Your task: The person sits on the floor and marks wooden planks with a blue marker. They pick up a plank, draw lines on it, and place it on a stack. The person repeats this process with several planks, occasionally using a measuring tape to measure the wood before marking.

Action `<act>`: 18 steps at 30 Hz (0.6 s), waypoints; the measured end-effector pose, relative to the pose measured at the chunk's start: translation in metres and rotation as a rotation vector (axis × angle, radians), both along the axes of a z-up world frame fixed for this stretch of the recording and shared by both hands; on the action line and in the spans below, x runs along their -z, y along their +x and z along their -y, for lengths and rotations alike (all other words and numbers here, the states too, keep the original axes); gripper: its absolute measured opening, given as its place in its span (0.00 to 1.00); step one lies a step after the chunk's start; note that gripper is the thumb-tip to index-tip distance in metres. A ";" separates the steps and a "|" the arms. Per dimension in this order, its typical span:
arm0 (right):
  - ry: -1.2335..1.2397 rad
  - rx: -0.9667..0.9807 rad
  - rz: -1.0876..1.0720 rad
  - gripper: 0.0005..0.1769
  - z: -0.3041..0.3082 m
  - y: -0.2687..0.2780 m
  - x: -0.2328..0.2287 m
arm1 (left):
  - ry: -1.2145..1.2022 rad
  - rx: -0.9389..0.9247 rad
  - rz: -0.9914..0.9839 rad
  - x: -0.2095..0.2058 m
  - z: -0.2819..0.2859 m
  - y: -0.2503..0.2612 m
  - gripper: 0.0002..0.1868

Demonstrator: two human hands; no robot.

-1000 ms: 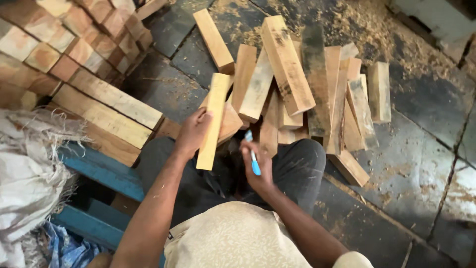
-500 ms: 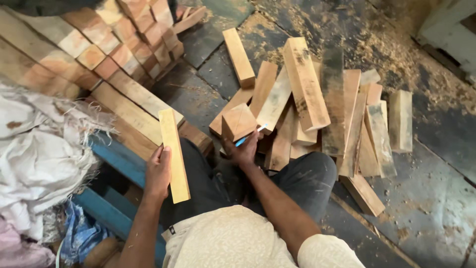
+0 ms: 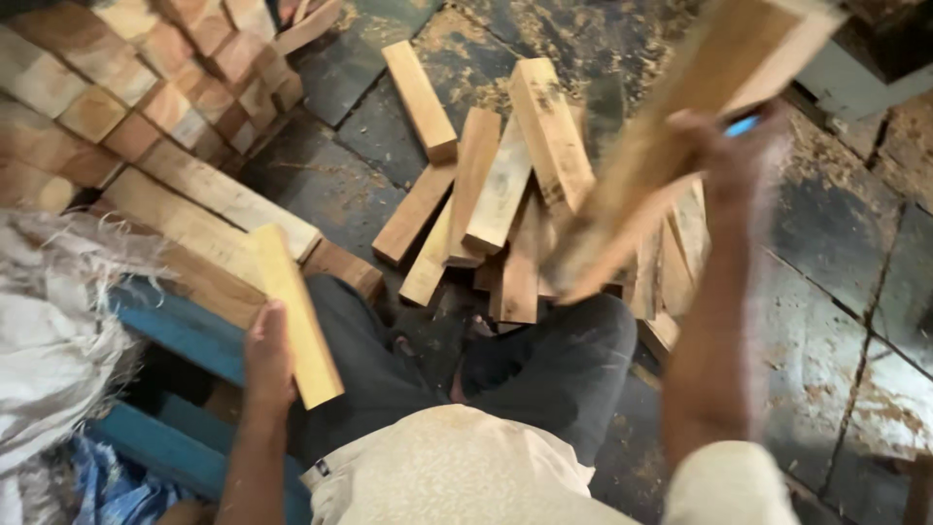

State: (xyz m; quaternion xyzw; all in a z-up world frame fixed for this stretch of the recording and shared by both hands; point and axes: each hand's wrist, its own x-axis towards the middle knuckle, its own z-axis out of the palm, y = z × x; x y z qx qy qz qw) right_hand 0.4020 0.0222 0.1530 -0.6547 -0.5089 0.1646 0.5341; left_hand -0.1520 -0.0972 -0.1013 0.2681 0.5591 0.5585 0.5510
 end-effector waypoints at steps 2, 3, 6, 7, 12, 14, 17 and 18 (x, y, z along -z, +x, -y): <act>-0.170 0.155 0.157 0.42 -0.027 0.037 -0.024 | -0.007 0.022 -0.069 0.015 -0.003 0.007 0.18; -0.137 0.045 0.114 0.43 -0.042 0.047 -0.027 | 0.017 0.026 -0.086 0.020 -0.003 0.015 0.19; -0.082 -0.081 0.299 0.33 -0.096 0.039 0.017 | -0.039 0.039 -0.236 0.018 0.003 0.035 0.21; -0.065 -0.072 0.410 0.27 -0.099 0.036 0.043 | -0.032 0.027 -0.243 0.013 0.003 0.039 0.22; -0.199 0.048 1.170 0.14 -0.187 0.012 0.183 | -0.004 -0.232 -0.149 -0.012 0.004 0.050 0.22; -0.053 -0.480 -0.252 0.15 -0.183 -0.082 0.284 | -0.075 -0.359 -0.108 -0.015 -0.001 0.047 0.21; -0.161 -0.634 0.166 0.18 -0.154 -0.228 0.383 | -0.095 -0.400 -0.015 -0.013 -0.001 0.042 0.20; 0.152 -0.848 0.189 0.12 -0.149 -0.277 0.401 | -0.108 -0.399 -0.029 -0.011 0.001 0.041 0.20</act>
